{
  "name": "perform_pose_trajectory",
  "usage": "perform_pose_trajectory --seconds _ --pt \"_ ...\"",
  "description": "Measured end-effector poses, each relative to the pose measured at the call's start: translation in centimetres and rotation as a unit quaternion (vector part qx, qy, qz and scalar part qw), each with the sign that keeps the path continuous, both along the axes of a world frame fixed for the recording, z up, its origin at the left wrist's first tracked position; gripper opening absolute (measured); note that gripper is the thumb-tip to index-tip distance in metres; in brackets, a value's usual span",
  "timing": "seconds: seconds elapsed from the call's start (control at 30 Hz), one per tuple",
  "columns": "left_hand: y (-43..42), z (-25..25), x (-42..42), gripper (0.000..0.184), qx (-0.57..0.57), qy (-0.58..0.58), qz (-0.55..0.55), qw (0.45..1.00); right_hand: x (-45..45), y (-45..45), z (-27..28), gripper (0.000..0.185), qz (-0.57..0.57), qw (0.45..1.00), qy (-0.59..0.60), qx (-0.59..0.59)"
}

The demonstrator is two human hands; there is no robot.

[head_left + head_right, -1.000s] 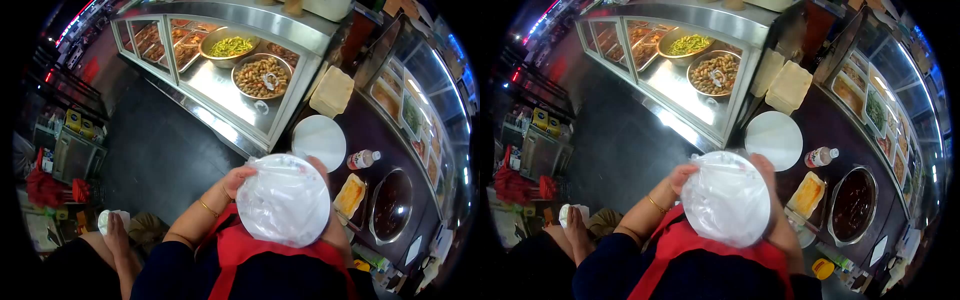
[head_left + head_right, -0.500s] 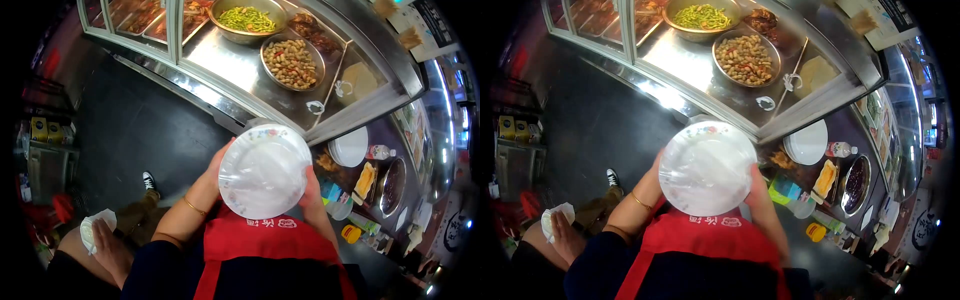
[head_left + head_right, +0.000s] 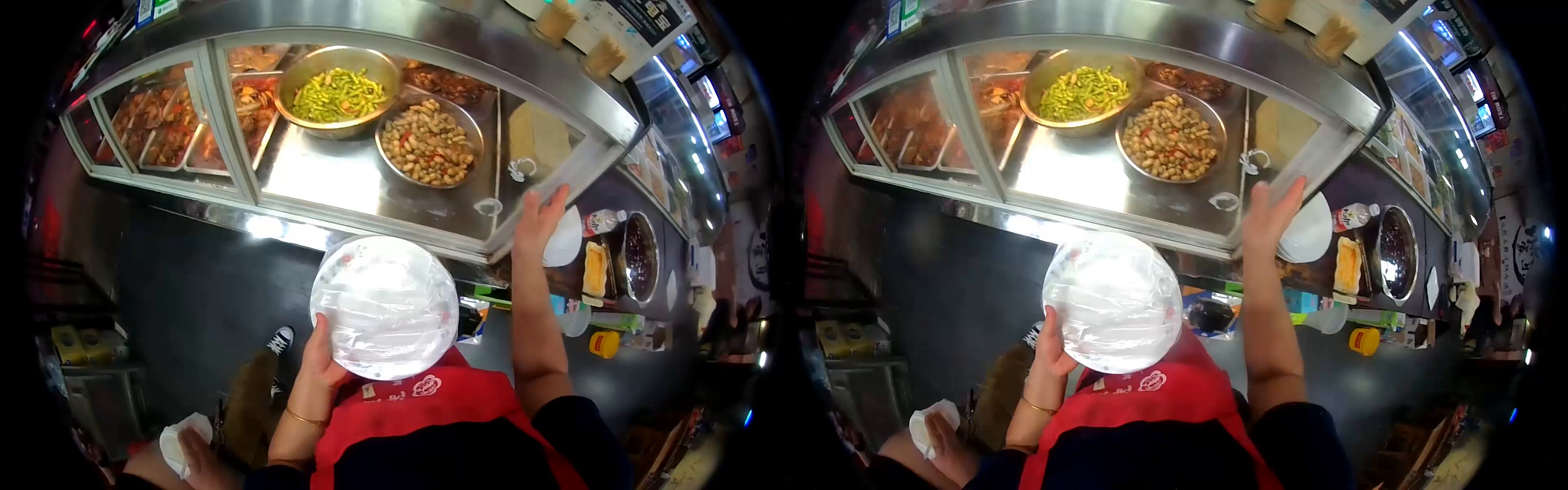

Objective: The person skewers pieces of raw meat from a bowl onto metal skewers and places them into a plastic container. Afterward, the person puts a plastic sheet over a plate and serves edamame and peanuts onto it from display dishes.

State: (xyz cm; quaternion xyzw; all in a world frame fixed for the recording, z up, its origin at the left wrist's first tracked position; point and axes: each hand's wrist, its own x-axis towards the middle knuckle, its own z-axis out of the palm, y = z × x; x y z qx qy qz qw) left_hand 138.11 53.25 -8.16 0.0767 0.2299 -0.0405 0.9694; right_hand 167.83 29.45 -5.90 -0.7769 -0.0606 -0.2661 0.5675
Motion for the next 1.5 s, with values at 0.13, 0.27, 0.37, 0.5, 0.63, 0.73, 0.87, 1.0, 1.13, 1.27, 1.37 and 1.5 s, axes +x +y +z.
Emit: perform_pose_trajectory --seconds 0.13,0.27,0.37,0.5,0.63,0.73,0.87,1.0,1.13,1.27,1.37,1.5 --pt "3.5 -1.6 -0.6 0.072 0.035 0.039 0.047 0.998 3.1 4.3 0.9 0.057 -0.217 0.975 -0.010 -0.054" --pt "7.1 -3.1 -0.1 0.061 0.051 0.069 0.095 0.992 5.4 4.6 0.1 0.047 -0.195 0.972 -0.001 0.130" --pt "9.0 -3.3 1.3 0.063 0.104 0.094 0.090 0.986 4.6 8.1 -0.1 0.046 -0.181 0.973 0.001 0.142" --pt "11.3 -1.0 3.7 0.066 0.075 0.074 0.092 0.990 -0.3 19.1 -0.6 0.060 -0.020 0.996 -0.002 0.087" --pt "12.5 -0.2 4.7 0.068 0.075 0.077 0.086 0.991 -4.1 30.3 1.4 0.064 0.277 0.959 -0.040 -0.048" --pt "13.5 0.2 7.1 0.065 0.060 0.088 0.101 0.989 -5.1 29.3 2.0 0.052 0.523 0.846 0.054 -0.085" --pt "14.8 -2.2 9.3 0.059 0.017 0.114 0.073 0.991 -3.4 26.7 -0.8 0.038 0.609 0.734 0.002 -0.301" --pt "16.2 -3.1 11.0 0.058 -0.044 0.096 0.065 0.992 7.2 29.7 1.3 0.035 0.406 0.885 -0.021 -0.226" --pt "17.5 -2.4 11.2 0.053 0.040 0.102 0.072 0.991 20.9 36.0 -9.3 0.037 0.256 0.882 0.391 -0.062" --pt "17.3 -2.1 11.1 0.058 0.001 0.111 0.105 0.988 24.1 39.2 -15.1 0.041 0.307 0.835 0.409 -0.203" --pt "16.8 -2.2 11.2 0.065 -0.021 0.109 0.103 0.989 24.7 39.7 -16.2 0.043 0.330 0.822 0.408 -0.220" --pt "16.4 -2.5 12.4 0.067 -0.021 0.147 0.114 0.982 24.5 39.8 -16.6 0.046 0.352 0.814 0.412 -0.210"
